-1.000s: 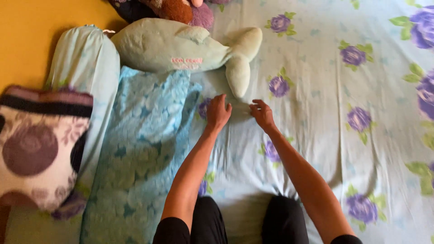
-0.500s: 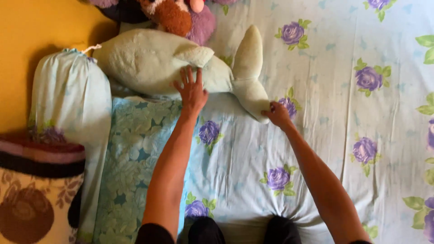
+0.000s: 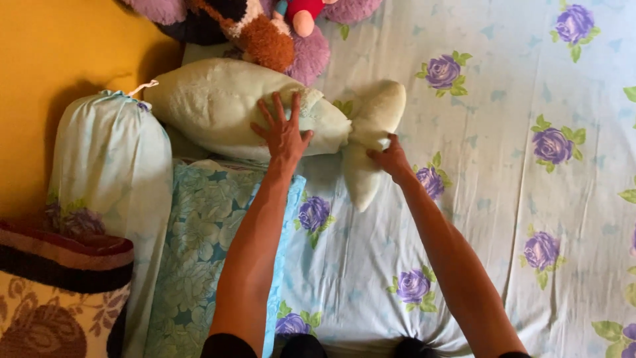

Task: Smoothing out a bedsheet and arranging pillows, bolsters, and stuffed animals on a bed.

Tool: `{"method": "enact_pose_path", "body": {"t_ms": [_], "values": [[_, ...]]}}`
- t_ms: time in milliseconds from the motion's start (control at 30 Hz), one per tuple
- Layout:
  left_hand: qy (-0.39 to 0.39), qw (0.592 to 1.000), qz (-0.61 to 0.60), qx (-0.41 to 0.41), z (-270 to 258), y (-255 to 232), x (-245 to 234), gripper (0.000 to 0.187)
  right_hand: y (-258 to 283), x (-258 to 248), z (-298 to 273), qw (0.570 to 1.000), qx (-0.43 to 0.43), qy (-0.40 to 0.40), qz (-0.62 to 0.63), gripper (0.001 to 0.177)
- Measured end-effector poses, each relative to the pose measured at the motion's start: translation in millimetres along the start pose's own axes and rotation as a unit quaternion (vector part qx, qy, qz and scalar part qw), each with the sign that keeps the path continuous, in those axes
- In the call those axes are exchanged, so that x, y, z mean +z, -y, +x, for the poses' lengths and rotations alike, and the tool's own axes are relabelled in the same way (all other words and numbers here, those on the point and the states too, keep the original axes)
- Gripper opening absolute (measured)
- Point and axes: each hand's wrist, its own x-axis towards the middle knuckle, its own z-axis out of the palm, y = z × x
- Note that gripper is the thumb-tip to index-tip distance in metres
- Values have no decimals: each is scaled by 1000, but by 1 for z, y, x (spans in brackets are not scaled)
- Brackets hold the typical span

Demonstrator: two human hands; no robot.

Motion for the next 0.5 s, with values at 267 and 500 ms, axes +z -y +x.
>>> {"method": "enact_pose_path", "body": {"t_ms": [267, 500], "values": [[-30, 999, -19, 23, 11, 17, 13, 98, -19, -11, -4, 981, -63, -138, -118, 85], [-12, 1000, 5, -10, -6, 58, -4, 107, 49, 13, -35, 859, -317, 6, -402, 92]]}}
